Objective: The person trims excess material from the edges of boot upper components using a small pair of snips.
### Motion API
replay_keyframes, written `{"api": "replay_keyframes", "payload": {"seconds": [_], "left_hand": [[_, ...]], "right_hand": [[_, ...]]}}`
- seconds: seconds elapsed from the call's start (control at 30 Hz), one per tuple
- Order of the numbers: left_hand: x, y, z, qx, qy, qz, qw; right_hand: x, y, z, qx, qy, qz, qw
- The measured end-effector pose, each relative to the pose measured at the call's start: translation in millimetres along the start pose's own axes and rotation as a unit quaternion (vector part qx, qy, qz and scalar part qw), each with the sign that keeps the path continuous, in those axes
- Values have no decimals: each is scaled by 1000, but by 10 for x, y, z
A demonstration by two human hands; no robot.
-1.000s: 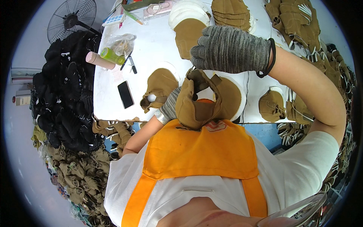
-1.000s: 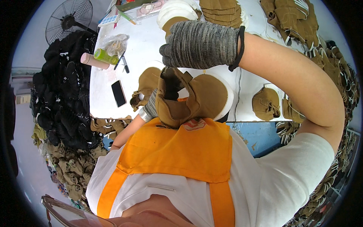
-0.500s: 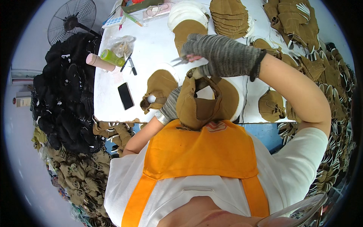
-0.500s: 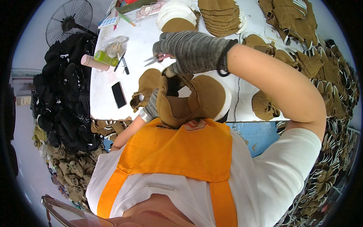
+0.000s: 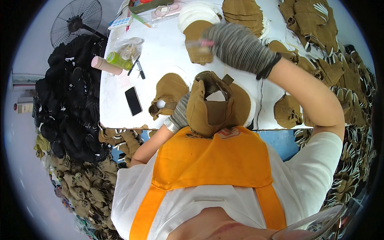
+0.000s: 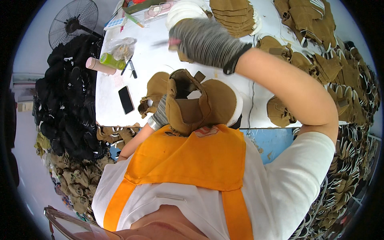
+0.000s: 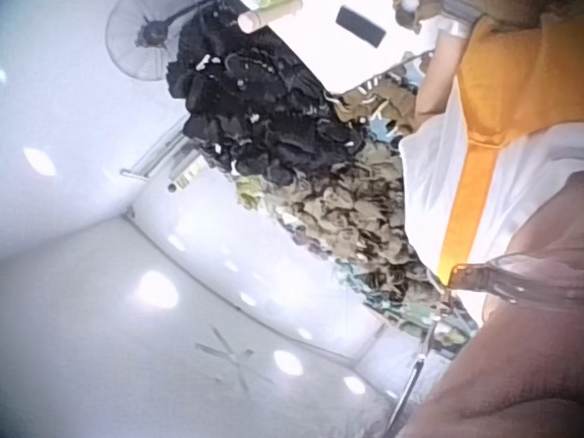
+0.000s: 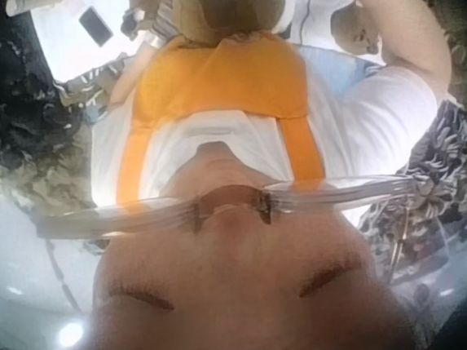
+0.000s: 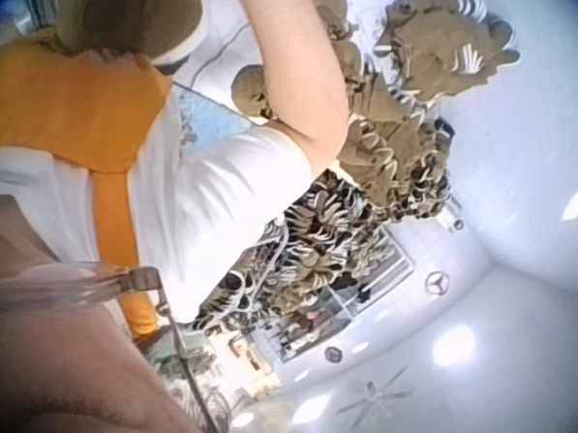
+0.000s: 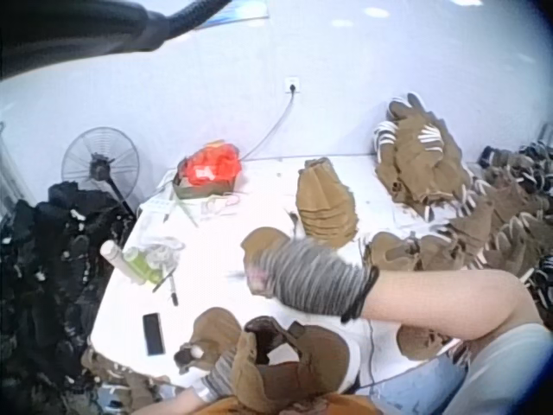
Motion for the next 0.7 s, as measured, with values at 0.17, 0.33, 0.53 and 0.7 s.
{"api": "replay_keyframes", "payload": {"seconds": [0.17, 0.33, 0.53, 0.7], "left_hand": [[-19, 7, 11, 9, 7, -2, 1000], [-58, 50, 39, 33, 21, -5, 999], [-119, 116, 96, 78, 54, -7, 995], [-120, 164, 307, 127, 143, -2, 982]], "right_hand": [[44, 137, 212, -1, 63, -11, 998], [122, 211, 240, 154, 71, 18, 985], [285, 91, 294, 79, -27, 36, 996], [539, -92, 654, -7, 118, 113, 987]]}}
Point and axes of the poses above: each hand's wrist, its own x-axis away from the middle knuckle, its own z-axis out of the back of the hand, y = z × x, the point moved 10 cm from there along -x, towards the middle knuckle, and after that the axes turned 11 degrees about -z, right-handed, at the moved point
